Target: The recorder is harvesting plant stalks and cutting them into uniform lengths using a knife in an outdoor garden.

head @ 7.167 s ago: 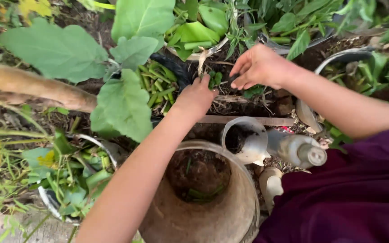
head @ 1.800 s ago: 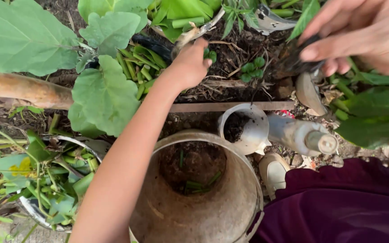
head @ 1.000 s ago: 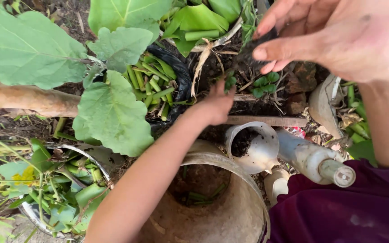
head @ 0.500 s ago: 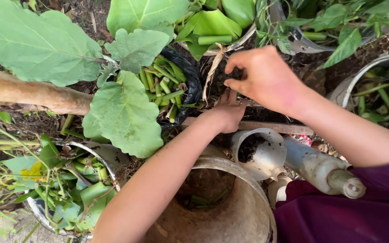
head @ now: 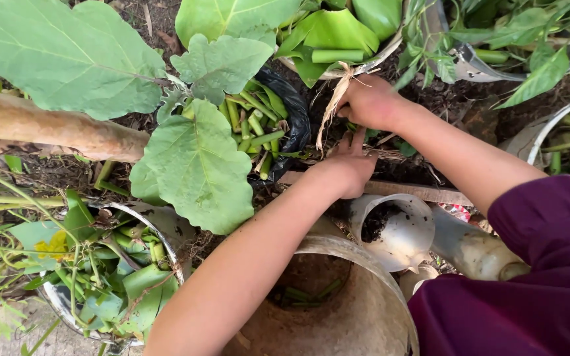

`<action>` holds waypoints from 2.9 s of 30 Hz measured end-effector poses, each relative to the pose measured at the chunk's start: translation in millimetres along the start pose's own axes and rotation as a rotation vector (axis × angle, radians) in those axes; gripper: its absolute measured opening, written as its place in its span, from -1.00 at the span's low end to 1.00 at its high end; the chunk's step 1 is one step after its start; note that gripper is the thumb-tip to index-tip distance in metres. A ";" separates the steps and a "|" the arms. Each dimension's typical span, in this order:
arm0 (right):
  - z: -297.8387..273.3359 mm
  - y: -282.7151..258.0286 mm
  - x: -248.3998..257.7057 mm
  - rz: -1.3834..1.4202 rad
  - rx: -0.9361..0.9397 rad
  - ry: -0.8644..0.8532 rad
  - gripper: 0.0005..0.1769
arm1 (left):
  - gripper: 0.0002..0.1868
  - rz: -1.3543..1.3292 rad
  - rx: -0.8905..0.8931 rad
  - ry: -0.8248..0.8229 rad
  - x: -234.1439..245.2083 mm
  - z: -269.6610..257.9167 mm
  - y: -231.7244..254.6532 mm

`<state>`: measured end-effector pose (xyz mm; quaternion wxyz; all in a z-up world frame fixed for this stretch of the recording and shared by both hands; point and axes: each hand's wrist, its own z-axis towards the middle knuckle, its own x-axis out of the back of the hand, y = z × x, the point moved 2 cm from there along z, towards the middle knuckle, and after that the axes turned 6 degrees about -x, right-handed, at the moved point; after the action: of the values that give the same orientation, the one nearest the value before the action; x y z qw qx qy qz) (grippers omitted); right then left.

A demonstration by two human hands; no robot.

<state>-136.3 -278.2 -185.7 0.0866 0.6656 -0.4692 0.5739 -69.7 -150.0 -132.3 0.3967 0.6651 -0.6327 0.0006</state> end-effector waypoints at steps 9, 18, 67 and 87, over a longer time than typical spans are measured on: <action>12.6 10.8 1.9 0.037 0.023 -0.086 -0.60 | -0.10 -0.023 -0.006 0.047 16.5 -14.9 -12.2; 15.2 6.0 0.8 -0.135 -0.082 -0.168 -0.70 | -0.03 0.025 0.195 0.000 13.5 -21.4 -18.7; -21.1 14.2 15.3 -0.050 0.122 0.060 -0.41 | -0.24 0.069 0.188 0.164 23.1 -21.4 -30.2; -46.3 12.3 -20.0 -0.103 0.106 0.210 -0.83 | 0.03 -0.066 0.257 0.149 23.4 -5.3 -56.8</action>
<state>-174.8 -244.2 -192.7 0.1294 0.6287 -0.3916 0.6593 -14.6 -173.4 -146.8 0.3539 0.7290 -0.5739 0.1178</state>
